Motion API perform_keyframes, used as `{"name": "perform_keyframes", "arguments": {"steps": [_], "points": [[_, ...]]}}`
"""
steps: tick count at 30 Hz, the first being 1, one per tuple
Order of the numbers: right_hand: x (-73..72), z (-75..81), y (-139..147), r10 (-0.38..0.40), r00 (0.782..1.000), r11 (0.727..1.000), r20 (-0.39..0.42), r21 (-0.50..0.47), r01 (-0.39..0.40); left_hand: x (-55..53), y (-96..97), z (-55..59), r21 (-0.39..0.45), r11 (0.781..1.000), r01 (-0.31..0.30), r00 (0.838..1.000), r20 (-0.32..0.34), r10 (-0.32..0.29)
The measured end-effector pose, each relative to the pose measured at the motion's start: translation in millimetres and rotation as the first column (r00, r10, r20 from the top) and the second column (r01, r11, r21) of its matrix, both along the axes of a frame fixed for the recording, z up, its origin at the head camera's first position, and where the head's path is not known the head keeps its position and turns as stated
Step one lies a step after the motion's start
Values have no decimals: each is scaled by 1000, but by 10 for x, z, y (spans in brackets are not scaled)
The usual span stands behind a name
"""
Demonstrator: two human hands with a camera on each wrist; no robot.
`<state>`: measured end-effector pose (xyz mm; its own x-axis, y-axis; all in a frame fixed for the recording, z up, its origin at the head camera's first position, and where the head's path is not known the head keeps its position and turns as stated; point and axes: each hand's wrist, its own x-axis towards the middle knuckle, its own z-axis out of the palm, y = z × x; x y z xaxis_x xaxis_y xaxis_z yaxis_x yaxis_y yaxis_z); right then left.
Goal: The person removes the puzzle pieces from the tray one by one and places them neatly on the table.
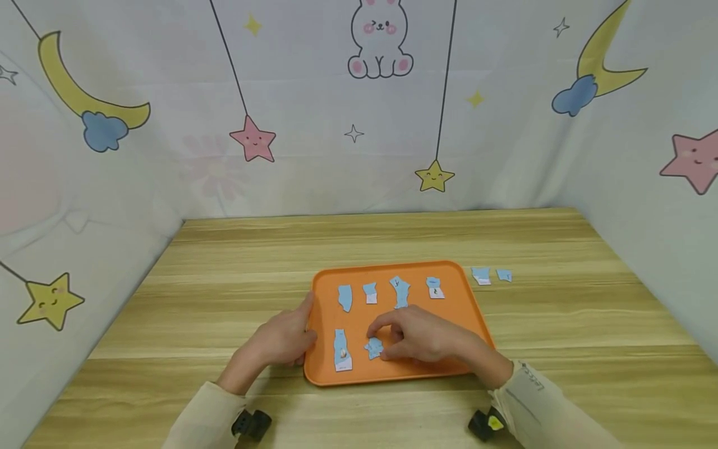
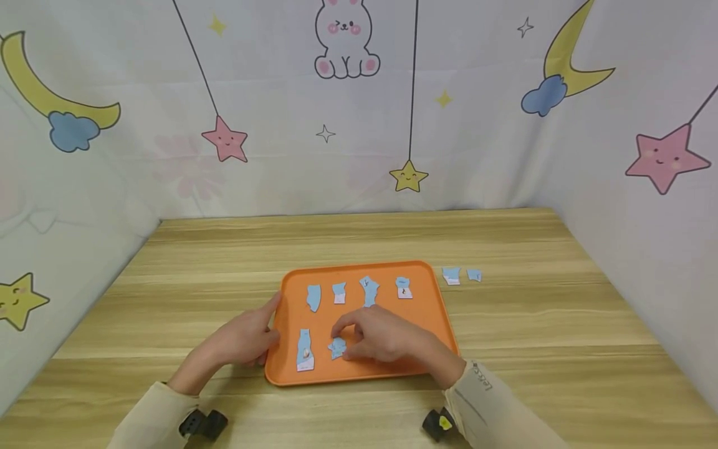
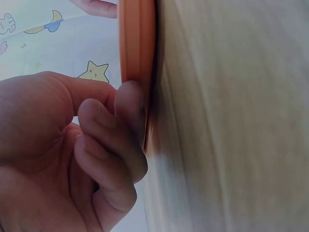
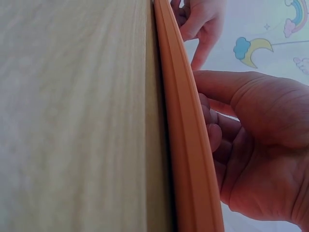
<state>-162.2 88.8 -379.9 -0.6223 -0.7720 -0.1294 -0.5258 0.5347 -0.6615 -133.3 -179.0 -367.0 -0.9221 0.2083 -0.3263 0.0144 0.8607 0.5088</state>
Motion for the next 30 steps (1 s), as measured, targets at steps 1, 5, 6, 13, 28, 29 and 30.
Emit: {"name": "perform_keyframes", "arguments": {"steps": [1,5,6,13,28,29,30], "points": [[-3,-2,1,2,1000,1000,0,-3,-2,-2,0,0,0,1000,0,1000,1,0],[-13,-7,4,9,1000,1000,19,-13,-8,-6,0,-5,5,1000,0,1000,6,0],[-16,-9,7,5,1000,1000,31,-18,-4,-6,-1,-5,6,1000,0,1000,6,0],[-29,-5,49,-36,994,998,101,-43,41,-1,-1,-11,15,1000,-2,1000,7,2],[-111,94,194,-148,984,985,99,-74,155,8,-2,-2,27,1000,10,1000,-1,-10],[-118,104,202,-151,984,984,98,-77,158,9,-2,-1,25,1000,11,1000,-2,-11],[-123,114,213,-153,984,984,96,-75,160,8,-3,-2,25,1000,12,1000,-3,-12]]}}
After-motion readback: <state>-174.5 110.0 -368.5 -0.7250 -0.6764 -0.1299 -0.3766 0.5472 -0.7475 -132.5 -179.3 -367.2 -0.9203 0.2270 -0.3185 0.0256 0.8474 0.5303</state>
